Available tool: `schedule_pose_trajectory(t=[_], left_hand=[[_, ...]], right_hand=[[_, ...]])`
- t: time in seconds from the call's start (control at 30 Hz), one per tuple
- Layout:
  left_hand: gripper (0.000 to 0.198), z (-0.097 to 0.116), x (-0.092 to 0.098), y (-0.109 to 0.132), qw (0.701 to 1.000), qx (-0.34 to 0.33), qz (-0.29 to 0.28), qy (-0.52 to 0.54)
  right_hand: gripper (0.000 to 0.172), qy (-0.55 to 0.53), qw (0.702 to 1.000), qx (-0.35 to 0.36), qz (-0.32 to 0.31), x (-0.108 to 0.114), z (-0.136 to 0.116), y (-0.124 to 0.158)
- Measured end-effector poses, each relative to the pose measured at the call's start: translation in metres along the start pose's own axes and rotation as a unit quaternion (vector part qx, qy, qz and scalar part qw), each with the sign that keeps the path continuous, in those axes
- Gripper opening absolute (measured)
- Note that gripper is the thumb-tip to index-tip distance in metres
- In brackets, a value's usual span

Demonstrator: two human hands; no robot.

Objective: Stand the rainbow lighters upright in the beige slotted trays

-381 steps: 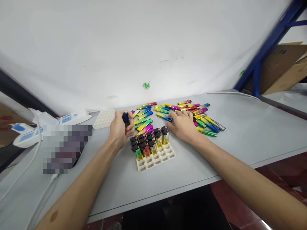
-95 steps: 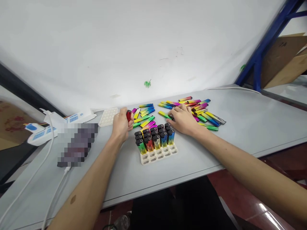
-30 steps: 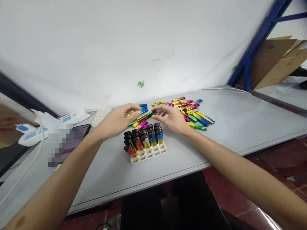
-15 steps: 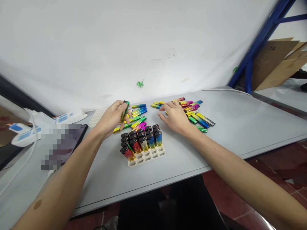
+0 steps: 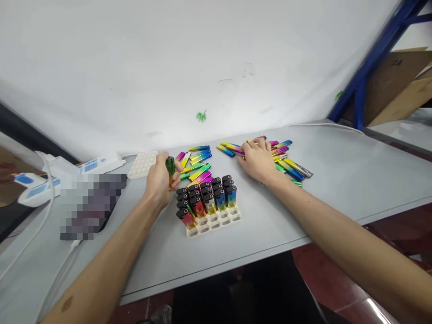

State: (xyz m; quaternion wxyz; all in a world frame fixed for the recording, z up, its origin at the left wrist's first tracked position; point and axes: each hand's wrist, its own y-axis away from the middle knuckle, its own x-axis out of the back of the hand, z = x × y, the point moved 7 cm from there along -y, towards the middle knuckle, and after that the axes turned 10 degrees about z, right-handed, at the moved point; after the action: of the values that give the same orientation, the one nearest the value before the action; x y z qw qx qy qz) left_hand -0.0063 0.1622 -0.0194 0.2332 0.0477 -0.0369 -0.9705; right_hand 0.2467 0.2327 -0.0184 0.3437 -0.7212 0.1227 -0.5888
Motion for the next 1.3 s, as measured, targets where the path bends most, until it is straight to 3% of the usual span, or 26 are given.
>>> schedule_pose_trajectory(t=[0.33, 0.57, 0.8, 0.9, 1.07, 1.23, 1.3], left_hand=[[0.016, 0.007, -0.004, 0.008, 0.996, -0.025, -0.002, 0.08], [0.03, 0.009, -0.008, 0.014, 0.996, -0.048, -0.025, 0.069], [0.018, 0.01, -0.011, 0.017, 0.997, -0.058, -0.029, 0.051], [0.014, 0.011, -0.012, 0.017, 0.996, -0.057, -0.033, 0.06], [0.016, 0.011, -0.012, 0.018, 0.996, -0.053, -0.021, 0.063], [0.037, 0.018, -0.011, 0.021, 0.99, -0.138, -0.014, 0.02], [0.031, 0.027, -0.012, 0.025, 0.982, -0.189, -0.024, -0.016]], right_hand=[[0.016, -0.029, 0.999, 0.007, 0.011, 0.005, -0.005, 0.003], [0.013, -0.06, 0.997, -0.014, 0.051, 0.022, -0.003, 0.005], [0.018, -0.223, 0.968, -0.053, 0.103, 0.041, -0.008, 0.007], [0.018, -0.27, 0.958, -0.049, 0.088, 0.039, -0.016, 0.009], [0.015, -0.266, 0.964, -0.025, 0.007, 0.026, -0.026, 0.014], [0.013, -0.239, 0.97, 0.0, -0.035, 0.016, -0.026, 0.015], [0.012, -0.233, 0.971, 0.001, -0.045, 0.013, -0.024, 0.016]])
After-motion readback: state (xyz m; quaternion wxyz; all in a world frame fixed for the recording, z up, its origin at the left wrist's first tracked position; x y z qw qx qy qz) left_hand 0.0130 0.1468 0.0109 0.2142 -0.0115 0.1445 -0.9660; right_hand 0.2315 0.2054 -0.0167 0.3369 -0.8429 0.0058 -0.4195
